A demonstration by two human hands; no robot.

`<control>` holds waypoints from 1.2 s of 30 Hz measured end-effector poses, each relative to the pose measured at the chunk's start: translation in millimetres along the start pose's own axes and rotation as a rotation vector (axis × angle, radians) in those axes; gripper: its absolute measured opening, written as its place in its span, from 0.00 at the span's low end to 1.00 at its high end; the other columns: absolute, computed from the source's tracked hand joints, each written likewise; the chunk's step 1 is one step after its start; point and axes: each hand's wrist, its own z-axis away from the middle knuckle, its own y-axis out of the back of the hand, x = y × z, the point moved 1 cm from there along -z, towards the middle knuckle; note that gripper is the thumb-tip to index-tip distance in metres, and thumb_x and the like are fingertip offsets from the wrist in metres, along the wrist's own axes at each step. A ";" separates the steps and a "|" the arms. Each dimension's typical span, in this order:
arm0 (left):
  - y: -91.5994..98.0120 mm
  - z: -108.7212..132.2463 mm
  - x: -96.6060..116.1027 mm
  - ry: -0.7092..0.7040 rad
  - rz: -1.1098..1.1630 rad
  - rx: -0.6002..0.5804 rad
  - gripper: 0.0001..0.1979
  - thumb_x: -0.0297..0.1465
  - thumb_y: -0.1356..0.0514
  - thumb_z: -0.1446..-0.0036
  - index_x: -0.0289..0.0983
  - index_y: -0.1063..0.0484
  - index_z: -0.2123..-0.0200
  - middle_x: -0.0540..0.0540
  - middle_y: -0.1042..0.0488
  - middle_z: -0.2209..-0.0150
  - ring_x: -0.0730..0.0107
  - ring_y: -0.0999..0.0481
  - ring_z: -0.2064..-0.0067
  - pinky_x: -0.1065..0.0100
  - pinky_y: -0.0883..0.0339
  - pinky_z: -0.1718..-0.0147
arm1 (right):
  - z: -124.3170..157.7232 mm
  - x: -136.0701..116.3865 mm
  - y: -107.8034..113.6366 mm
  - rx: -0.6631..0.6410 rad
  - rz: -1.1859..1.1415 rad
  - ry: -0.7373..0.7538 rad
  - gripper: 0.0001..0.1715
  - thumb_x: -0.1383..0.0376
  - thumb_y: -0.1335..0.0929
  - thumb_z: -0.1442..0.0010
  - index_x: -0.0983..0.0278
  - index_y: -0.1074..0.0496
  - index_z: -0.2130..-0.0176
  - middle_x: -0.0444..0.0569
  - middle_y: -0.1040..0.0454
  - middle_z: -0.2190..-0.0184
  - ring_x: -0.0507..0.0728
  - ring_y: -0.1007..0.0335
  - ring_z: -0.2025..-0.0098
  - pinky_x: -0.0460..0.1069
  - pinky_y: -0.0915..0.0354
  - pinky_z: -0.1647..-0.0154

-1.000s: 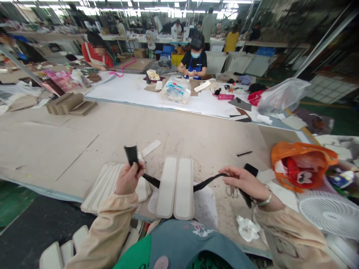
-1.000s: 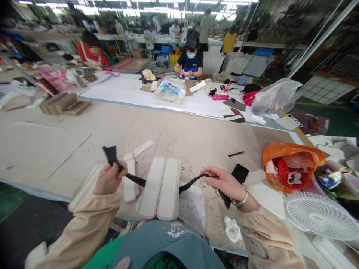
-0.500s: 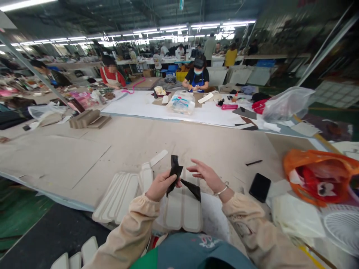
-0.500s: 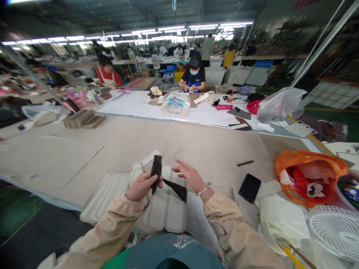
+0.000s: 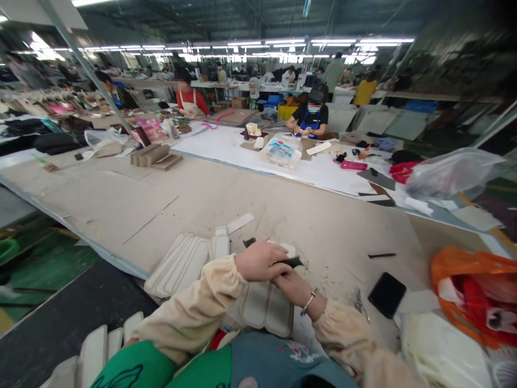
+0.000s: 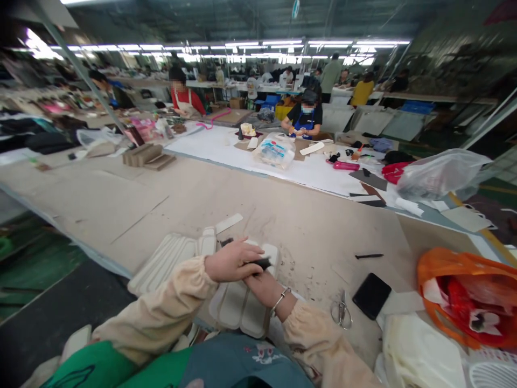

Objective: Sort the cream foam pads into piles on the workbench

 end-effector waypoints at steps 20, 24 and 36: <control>-22.7 21.8 -84.2 0.571 1.031 -0.295 0.20 0.36 0.34 0.57 0.38 0.22 0.57 0.43 0.22 0.69 0.69 0.31 0.83 0.66 0.37 0.83 | -10.8 -17.9 9.0 -0.251 1.076 0.072 0.17 0.73 0.39 0.41 0.61 0.25 0.58 0.53 0.26 0.63 0.58 0.30 0.63 0.48 0.37 0.67; -25.0 27.8 -86.8 0.474 1.077 -0.210 0.25 0.31 0.33 0.62 0.41 0.23 0.55 0.48 0.25 0.73 0.67 0.27 0.78 0.66 0.33 0.78 | -10.8 -11.3 2.4 -0.136 1.041 0.196 0.20 0.73 0.39 0.39 0.63 0.29 0.50 0.55 0.27 0.59 0.60 0.32 0.57 0.50 0.34 0.61; -5.4 46.3 -95.4 0.238 0.170 0.226 0.08 0.33 0.40 0.48 0.38 0.26 0.76 0.47 0.31 0.74 0.67 0.32 0.69 0.69 0.40 0.65 | 9.6 37.7 15.1 0.206 0.212 0.178 0.17 0.61 0.38 0.35 0.60 0.30 0.49 0.53 0.35 0.44 0.61 0.44 0.39 0.61 0.46 0.37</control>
